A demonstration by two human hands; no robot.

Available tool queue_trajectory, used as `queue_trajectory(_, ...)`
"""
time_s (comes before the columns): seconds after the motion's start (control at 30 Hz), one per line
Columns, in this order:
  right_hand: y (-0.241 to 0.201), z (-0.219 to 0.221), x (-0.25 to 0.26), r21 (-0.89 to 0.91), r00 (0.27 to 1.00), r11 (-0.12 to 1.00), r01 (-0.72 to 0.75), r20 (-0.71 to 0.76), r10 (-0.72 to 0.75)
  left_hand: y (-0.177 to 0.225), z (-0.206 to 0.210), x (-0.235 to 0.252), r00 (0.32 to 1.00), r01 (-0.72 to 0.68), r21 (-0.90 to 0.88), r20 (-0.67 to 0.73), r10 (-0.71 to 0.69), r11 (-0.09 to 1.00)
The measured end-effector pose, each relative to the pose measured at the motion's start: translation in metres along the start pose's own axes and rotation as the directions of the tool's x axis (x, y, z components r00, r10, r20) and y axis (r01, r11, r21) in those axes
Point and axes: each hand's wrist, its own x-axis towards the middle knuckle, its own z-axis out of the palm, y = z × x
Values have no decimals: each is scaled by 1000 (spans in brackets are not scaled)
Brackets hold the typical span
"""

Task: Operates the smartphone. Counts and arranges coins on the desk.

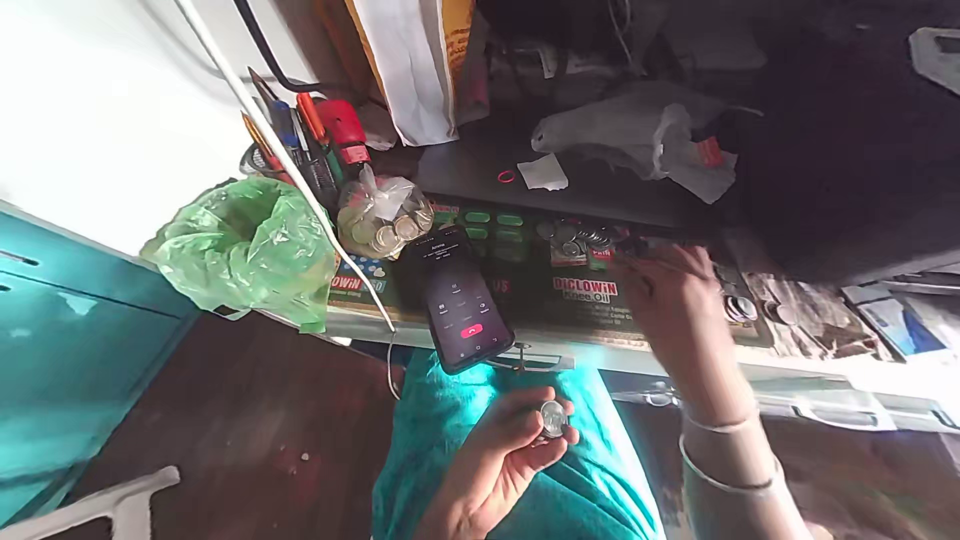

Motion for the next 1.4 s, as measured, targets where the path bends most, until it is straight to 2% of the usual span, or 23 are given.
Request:
queue_trajectory(0.07, -11, 23, 10, 28, 999, 999, 38, 34, -39, 0, -2, -1, 1000, -1, -13, 11, 1, 1000)
queue_trajectory(0.2, -19, 41, 28, -63, 994, 997, 48, 100, -42, 2, -4, -3, 1000, -14, 0, 22, 14, 1000)
queue_trajectory(0.3, -18, 41, 28, -103, 992, 988, 112, 67, -106, 2, -7, -3, 999, -24, -1, 28, 24, 1000)
queue_trajectory(0.37, -15, 34, 19, -5, 985, 985, 172, -26, -172, 4, -7, -2, 999, -24, -6, 35, 24, 1000)
queue_trajectory(0.43, -15, 20, 0, 209, 969, 947, 243, -100, -226, 4, -7, -1, 999, -26, -11, 32, 26, 1000)
queue_trajectory(0.5, -21, 7, -26, 435, 948, 844, 313, -96, -302, 4, -4, 0, 999, -31, 4, 8, 31, 1000)
queue_trajectory(0.57, -30, 1, -51, 557, 909, 742, 373, -57, -414, 4, -2, 1, 999, -38, 27, -19, 38, 999)
queue_trajectory(0.63, -36, 0, -69, 579, 867, 703, 414, -16, -498, 2, -2, 2, 998, -46, 46, -37, 47, 998)
queue_trajectory(0.73, -39, 0, -76, 516, 842, 728, 452, 22, -538, 1, -7, 4, 999, -35, 28, -28, 36, 999)
queue_trajectory(0.87, -37, -3, -67, 569, 810, 708, 418, 119, -573, 0, -9, 4, 999, -36, 11, -19, 36, 999)
queue_trajectory(0.97, -34, -10, -49, 657, 748, 649, 384, 192, -636, 4, -8, 2, 999, -42, 16, -4, 42, 999)
queue_trajectory(1.0, -31, -13, -37, 640, 743, 659, 395, 198, -639, 5, -8, 0, 999, -42, 26, 10, 41, 999)
queue_trajectory(1.03, -27, -15, -23, 542, 763, 712, 446, 185, -619, 5, -8, 0, 999, -42, 31, 34, 41, 999)
queue_trajectory(1.1, -17, -11, 15, 244, 822, 832, 498, 173, -543, 5, -8, -2, 996, -40, 51, 75, 36, 998)
queue_trajectory(1.13, -12, -8, 36, 131, 829, 854, 503, 205, -520, 5, -7, -3, 996, -41, 61, 84, 35, 997)
queue_trajectory(1.2, -6, -1, 67, 16, 815, 861, 508, 313, -487, 5, -7, -4, 995, -42, 73, 91, 35, 996)
queue_trajectory(1.3, -5, 13, 78, -64, 775, 832, 551, 410, -481, 5, -5, -6, 998, -34, 103, 59, 28, 994)
queue_trajectory(1.4, 1, 17, 66, -117, 767, 771, 626, 266, -583, 6, -3, -4, 999, -30, 110, 20, 28, 993)
